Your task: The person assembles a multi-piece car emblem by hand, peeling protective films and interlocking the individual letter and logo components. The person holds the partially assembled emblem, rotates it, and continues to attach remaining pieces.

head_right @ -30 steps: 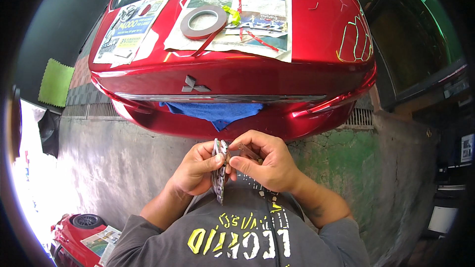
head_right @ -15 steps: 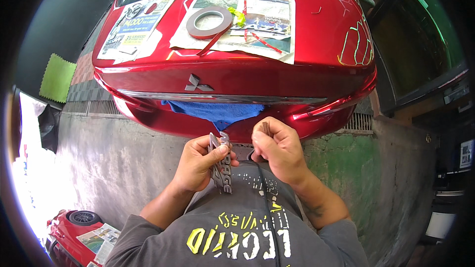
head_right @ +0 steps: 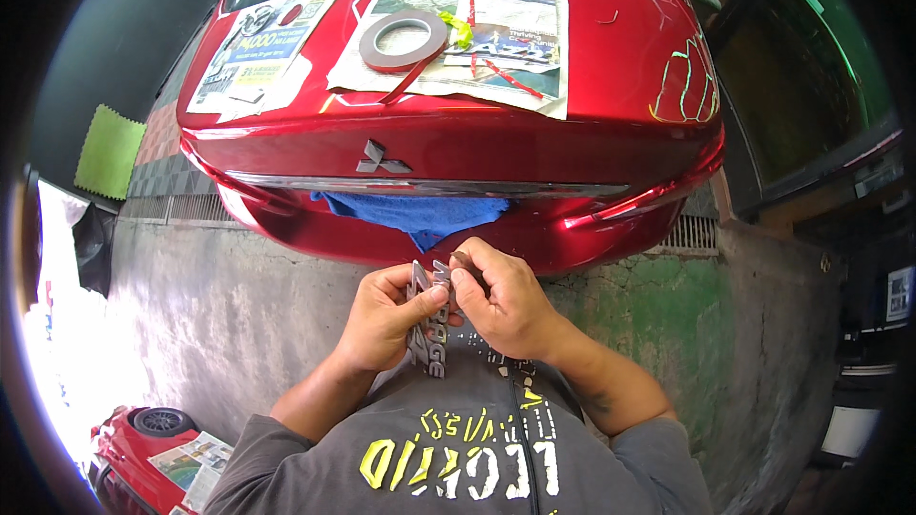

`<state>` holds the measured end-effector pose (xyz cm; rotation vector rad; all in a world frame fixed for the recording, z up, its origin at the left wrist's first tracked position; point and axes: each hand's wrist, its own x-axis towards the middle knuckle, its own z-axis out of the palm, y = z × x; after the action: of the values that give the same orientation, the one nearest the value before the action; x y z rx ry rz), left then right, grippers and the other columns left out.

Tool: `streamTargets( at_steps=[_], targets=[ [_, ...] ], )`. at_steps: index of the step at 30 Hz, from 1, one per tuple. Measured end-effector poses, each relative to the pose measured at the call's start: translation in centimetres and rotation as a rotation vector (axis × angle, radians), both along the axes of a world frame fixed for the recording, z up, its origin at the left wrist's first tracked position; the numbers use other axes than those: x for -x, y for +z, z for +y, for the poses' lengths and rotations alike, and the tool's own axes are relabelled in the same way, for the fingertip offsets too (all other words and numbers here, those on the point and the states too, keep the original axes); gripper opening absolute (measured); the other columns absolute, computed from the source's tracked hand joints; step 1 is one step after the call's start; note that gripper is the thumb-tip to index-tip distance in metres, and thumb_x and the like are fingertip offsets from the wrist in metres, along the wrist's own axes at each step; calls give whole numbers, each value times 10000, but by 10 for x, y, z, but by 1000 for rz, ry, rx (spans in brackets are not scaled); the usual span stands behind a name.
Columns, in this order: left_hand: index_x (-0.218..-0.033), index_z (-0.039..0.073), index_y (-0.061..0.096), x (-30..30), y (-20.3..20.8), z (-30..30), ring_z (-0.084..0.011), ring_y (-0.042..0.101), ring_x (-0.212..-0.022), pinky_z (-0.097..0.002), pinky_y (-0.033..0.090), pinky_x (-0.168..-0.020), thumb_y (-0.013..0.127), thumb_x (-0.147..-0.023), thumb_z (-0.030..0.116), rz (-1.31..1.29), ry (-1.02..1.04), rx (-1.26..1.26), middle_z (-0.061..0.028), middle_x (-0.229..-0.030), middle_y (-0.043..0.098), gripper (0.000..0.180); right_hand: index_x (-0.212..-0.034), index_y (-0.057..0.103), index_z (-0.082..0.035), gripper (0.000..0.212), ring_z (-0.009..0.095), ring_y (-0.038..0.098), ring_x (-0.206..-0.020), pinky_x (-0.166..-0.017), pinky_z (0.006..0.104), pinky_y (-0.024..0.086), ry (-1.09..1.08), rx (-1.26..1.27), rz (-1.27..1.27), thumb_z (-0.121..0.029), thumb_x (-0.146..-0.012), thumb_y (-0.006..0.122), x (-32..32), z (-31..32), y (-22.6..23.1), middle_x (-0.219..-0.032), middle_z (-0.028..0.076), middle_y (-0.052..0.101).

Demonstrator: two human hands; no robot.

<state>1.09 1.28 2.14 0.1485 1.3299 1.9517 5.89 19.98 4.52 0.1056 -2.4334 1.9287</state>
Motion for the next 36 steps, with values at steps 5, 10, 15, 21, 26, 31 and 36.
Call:
streamTargets(
  at_steps=[5,10,15,21,26,31,36],
  targets=[
    [-1027,26,641,-5,1,2,-190,725,-802,-312,599,-720,657,-994,108,-71,114,-9,-88,-903,711,90,-915,506,-43,163,56,481,-600,-561,257,474,-78,400,-69,-156,-1032,505,-1,6,-11,-687,-15,500],
    [-1058,54,616,2,3,-6,-179,704,-786,-319,594,-711,632,-1014,143,-63,165,-129,-65,-916,677,101,-1010,516,-45,143,33,423,-611,-585,206,430,-64,409,-89,-183,-1027,544,-6,34,-4,-713,-32,483],
    [-1081,63,577,0,9,-9,-193,687,-778,-308,572,-677,580,-1039,179,-183,131,-259,-71,-934,646,123,-1227,529,-10,310,121,542,-715,-726,335,506,-98,-33,-31,-162,-977,631,-11,4,7,-804,34,559],
    [-1070,50,574,3,7,-16,-216,681,-763,-316,564,-655,619,-1015,194,-213,2,-363,-91,-927,639,160,-1063,596,-16,112,283,621,-759,-675,400,493,3,-245,252,-97,-984,587,-4,-2,1,-849,125,628],
    [-1117,43,594,2,5,-17,-169,682,-761,-290,566,-684,630,-1015,145,-152,-30,-359,-70,-940,670,150,-989,615,-21,93,312,592,-727,-644,409,470,24,-306,344,-109,-961,615,-1,-4,5,-825,124,614],
    [-1078,36,594,2,8,-17,-204,683,-755,-322,581,-674,682,-974,150,-160,-29,-320,-91,-910,657,178,-983,619,-26,123,301,559,-699,-617,410,443,48,-324,426,-144,-954,638,1,-3,7,-799,117,601],
    [-1099,32,598,3,8,-16,-191,684,-754,-325,587,-664,678,-978,150,-161,-41,-325,-92,-903,664,187,-965,623,-28,119,293,537,-685,-606,412,429,46,-328,439,-141,-945,652,4,-3,7,-786,104,594]
  ],
)
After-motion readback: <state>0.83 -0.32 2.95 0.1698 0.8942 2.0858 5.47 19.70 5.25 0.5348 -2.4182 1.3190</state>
